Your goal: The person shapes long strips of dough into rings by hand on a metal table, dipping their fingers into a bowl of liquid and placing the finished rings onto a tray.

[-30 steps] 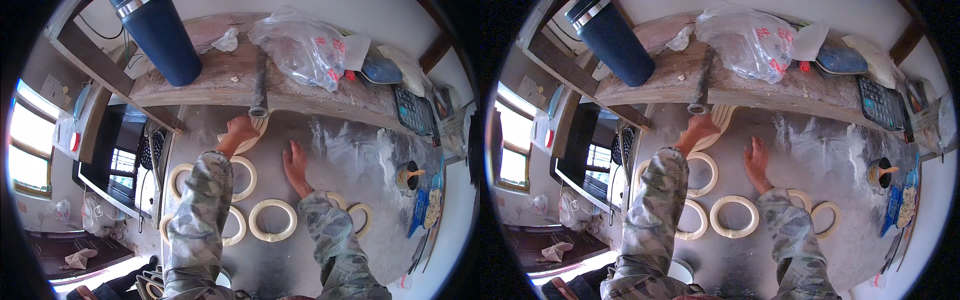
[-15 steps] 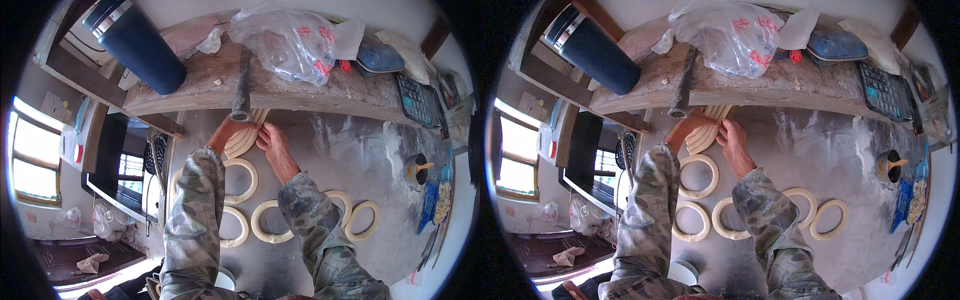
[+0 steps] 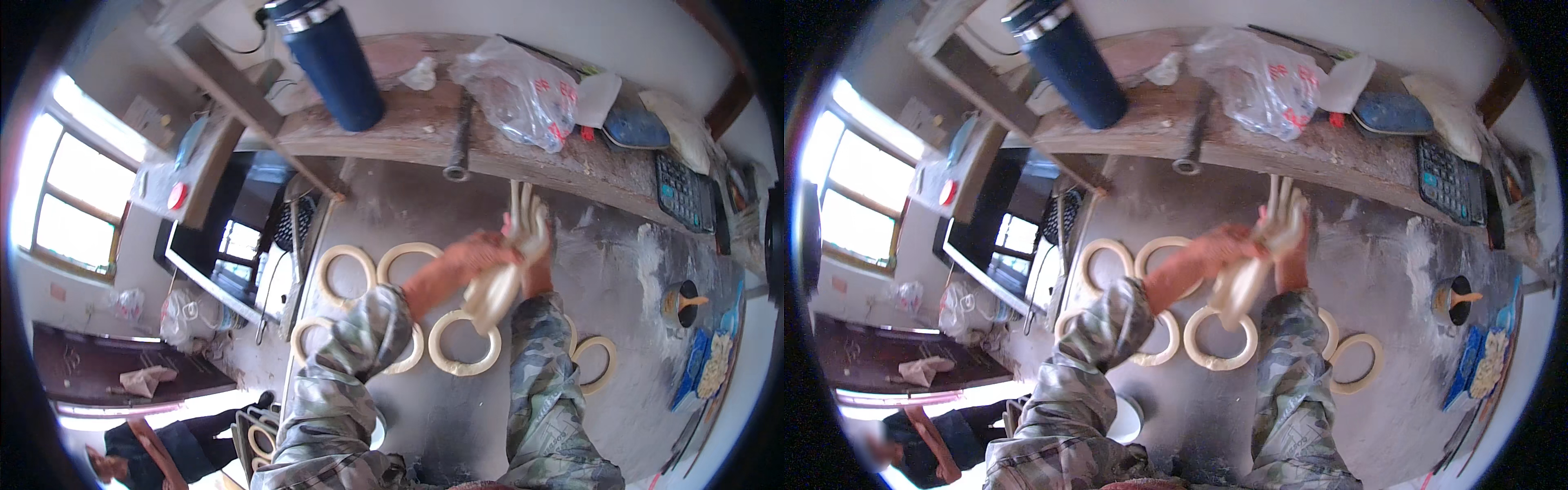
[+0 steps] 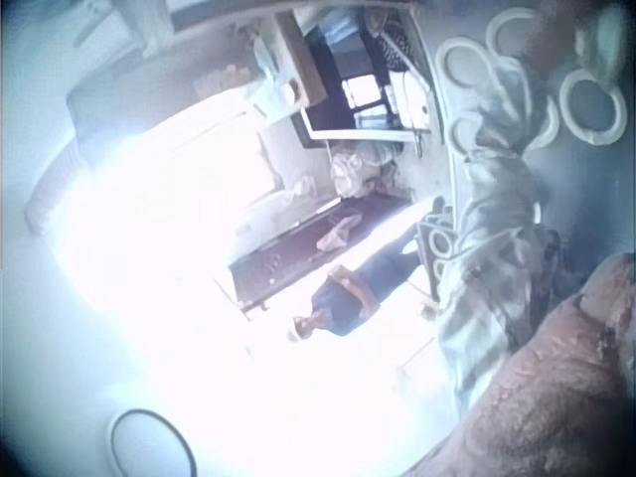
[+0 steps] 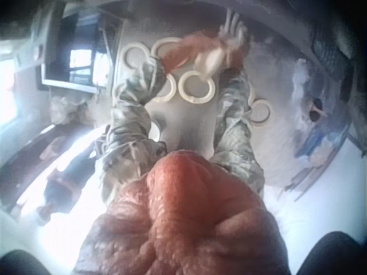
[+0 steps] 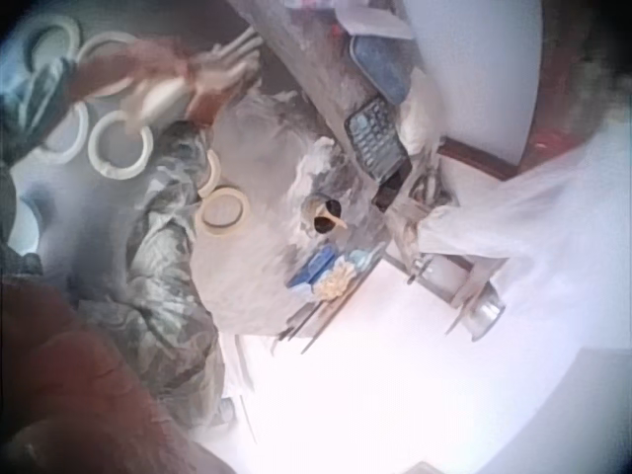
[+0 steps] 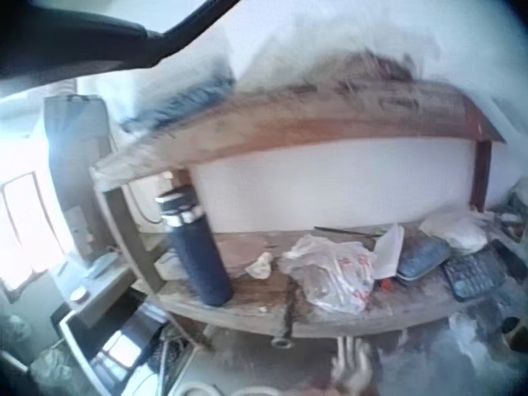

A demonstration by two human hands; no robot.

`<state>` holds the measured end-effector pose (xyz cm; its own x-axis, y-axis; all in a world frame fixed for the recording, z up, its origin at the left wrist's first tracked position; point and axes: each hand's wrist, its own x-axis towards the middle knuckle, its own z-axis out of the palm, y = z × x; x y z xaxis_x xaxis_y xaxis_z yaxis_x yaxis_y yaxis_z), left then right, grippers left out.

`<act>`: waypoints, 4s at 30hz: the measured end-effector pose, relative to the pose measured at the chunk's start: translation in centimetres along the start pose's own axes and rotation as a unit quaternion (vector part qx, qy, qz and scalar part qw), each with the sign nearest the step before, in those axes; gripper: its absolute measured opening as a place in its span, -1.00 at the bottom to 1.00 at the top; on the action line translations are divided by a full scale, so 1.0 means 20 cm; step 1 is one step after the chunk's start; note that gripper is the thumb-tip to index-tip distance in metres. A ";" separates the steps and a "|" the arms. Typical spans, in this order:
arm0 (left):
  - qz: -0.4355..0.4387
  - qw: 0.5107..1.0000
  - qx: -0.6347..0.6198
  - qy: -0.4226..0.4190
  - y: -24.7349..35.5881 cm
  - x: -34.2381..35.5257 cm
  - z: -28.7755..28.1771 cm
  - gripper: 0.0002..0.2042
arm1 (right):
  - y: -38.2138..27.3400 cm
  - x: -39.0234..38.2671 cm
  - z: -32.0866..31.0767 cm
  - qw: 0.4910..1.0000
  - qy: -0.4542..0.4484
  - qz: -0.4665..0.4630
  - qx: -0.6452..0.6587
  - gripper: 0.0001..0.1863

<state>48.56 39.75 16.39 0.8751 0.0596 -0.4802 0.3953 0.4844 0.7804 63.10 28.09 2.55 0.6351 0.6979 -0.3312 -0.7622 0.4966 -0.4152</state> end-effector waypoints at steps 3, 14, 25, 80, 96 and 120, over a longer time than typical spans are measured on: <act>-0.032 0.994 -0.078 -0.069 -0.21 -0.21 0.18 -0.38 | -0.09 -0.40 0.23 0.995 -0.077 -0.061 0.015 -0.18; -0.073 0.954 0.209 -0.201 -0.73 -1.09 0.87 -0.28 | -0.45 -2.06 -0.15 0.974 0.083 -0.186 -0.098 -0.33; -0.042 0.931 0.347 -0.105 -1.73 -1.35 0.76 -0.26 | -0.04 -2.69 -0.74 0.992 0.067 -0.101 0.016 -0.39; 0.307 0.408 0.762 0.397 -2.75 -1.91 0.98 -0.84 | -0.02 -2.84 -1.72 0.995 -0.007 -0.045 -0.087 -0.55; 0.331 0.513 0.714 0.341 -2.58 -1.70 0.75 -0.82 | -0.06 -2.93 -1.59 0.990 0.053 -0.028 -0.128 -0.58; 0.223 0.533 0.741 0.341 -2.76 -1.99 1.10 -0.84 | -0.38 -3.70 -1.78 0.805 0.134 -0.274 -0.508 -0.51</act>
<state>-1.89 -8.60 1.21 0.8691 0.4289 0.2464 0.4189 -0.9031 0.0943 26.28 -45.72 0.00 0.9491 0.3141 0.0236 0.0518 -0.0815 -0.9953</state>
